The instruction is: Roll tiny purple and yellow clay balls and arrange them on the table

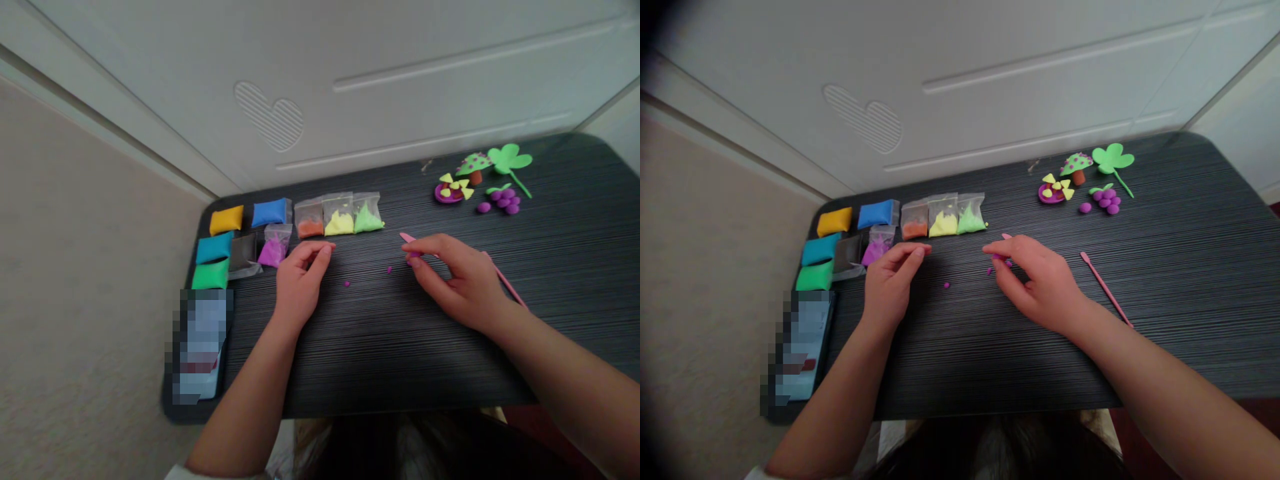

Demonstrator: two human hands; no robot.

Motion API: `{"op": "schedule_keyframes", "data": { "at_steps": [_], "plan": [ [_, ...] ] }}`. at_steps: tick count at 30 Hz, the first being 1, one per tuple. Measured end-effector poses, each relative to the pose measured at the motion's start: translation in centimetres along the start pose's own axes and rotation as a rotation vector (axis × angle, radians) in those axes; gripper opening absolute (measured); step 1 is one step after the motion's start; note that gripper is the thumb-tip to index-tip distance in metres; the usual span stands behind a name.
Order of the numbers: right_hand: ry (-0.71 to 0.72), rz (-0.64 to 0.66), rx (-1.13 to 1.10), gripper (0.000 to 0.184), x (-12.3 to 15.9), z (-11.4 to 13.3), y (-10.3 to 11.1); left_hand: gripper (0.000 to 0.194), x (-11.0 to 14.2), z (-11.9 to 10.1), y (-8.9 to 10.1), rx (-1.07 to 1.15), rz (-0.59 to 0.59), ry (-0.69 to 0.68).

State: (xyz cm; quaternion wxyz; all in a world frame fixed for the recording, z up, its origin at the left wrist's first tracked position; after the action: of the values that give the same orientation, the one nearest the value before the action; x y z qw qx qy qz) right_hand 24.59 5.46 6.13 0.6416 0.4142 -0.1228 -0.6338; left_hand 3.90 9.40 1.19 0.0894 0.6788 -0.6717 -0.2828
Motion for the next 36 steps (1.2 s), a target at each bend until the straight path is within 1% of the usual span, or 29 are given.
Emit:
{"op": "schedule_keyframes", "data": {
  "at_steps": [2,7,14,18,26,32,36],
  "plan": [
    [0.007,0.005,0.002,0.023,-0.03,0.06,0.02,0.019,0.0,-0.05,0.01,-0.001,-0.001,-0.004],
    [0.033,-0.015,0.013,0.01,-0.25,0.41,0.14,0.019,-0.03,-0.16,0.05,-0.008,-0.002,-0.012],
    [0.032,-0.048,0.041,0.013,-0.18,0.3,0.13,0.019,-0.03,-0.13,-0.03,-0.003,0.003,-0.01],
    [0.037,-0.037,0.028,0.015,-0.12,0.41,0.07,0.019,-0.02,-0.11,-0.06,-0.012,0.007,-0.006],
    [0.04,-0.044,0.04,0.012,-0.25,0.6,0.25,0.019,-0.01,-0.09,-0.04,-0.006,0.004,-0.009],
    [0.023,-0.034,-0.058,0.011,-0.31,0.39,0.43,0.02,0.0,0.01,-0.1,-0.006,0.005,-0.004],
    [0.023,-0.013,-0.096,0.014,-0.39,0.37,0.37,0.018,0.01,-0.1,-0.07,-0.005,-0.002,-0.006]
  ]
}}
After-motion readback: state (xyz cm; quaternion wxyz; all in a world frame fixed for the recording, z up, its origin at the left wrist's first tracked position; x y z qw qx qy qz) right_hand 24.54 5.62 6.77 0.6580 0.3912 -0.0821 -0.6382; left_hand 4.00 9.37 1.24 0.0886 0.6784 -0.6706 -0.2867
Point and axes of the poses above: each hand's wrist, its own x-axis away from the middle knuckle, its own y-axis out of the back of the hand, z = x × y, the point moved 9 cm from there along -x, towards the middle knuckle, and after that the axes turned 11 degrees about -y, right-handed, at the moved point
